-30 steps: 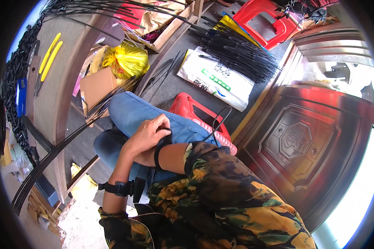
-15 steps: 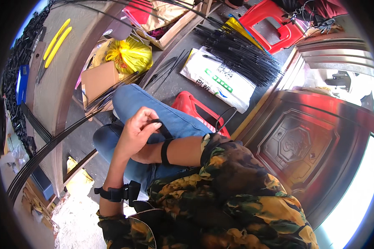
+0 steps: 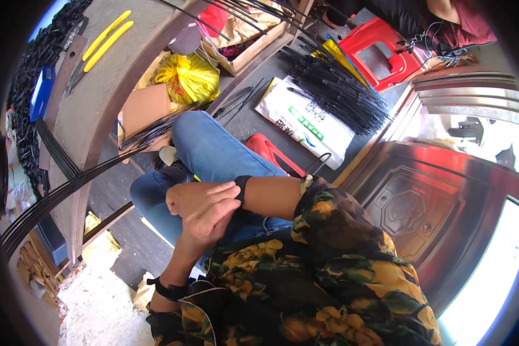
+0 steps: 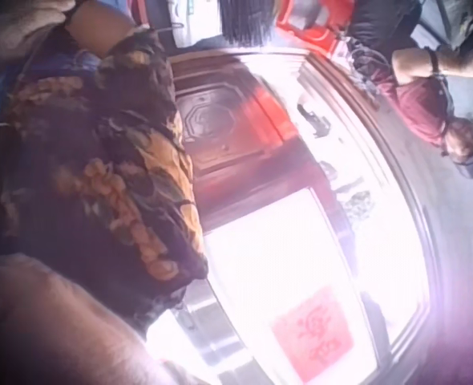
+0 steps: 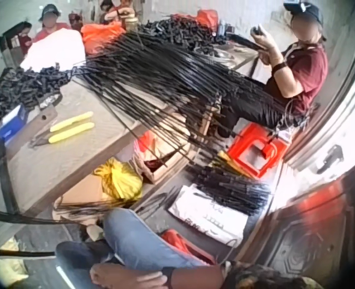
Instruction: Assembling and inspecting umbrella ribs and components at a factory workbench.
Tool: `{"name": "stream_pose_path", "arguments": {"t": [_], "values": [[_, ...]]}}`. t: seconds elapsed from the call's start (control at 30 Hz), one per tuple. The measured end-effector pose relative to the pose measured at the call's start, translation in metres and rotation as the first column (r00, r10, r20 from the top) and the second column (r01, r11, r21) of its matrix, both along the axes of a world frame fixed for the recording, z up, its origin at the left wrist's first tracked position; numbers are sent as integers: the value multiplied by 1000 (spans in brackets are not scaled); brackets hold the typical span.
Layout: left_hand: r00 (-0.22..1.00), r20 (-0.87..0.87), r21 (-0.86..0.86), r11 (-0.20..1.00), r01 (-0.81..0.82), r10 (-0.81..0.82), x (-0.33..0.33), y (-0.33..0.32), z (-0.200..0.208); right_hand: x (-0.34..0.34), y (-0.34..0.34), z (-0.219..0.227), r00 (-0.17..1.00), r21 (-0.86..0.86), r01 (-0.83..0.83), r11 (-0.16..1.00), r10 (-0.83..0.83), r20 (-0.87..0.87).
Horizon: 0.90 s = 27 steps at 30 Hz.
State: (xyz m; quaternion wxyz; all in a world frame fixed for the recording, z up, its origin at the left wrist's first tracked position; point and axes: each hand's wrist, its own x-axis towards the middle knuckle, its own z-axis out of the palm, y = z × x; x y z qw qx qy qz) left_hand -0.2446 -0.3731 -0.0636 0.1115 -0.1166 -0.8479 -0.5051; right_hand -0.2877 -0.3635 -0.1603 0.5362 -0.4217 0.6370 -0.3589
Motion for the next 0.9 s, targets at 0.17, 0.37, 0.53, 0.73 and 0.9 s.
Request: {"name": "stream_pose_path", "arguments": {"t": [0.17,0.37,0.53,0.73,0.9], "values": [[992,-84,-222,973,69,-89,-5,-12,20,-28,-17,40,789,-32,56,998,-25,614],[981,-119,-423,902,91,-154,-20,-15,53,-46,-19,98,624,-72,26,997,40,780],[967,-255,-486,861,-147,21,30,-55,101,-53,-13,126,767,-153,281,947,-125,629],[530,-213,-197,495,-846,821,87,-148,99,-102,53,170,878,-373,463,804,-473,69],[629,-369,-491,431,-757,685,79,-192,91,-135,-4,227,591,-751,61,658,-630,-504]]}}
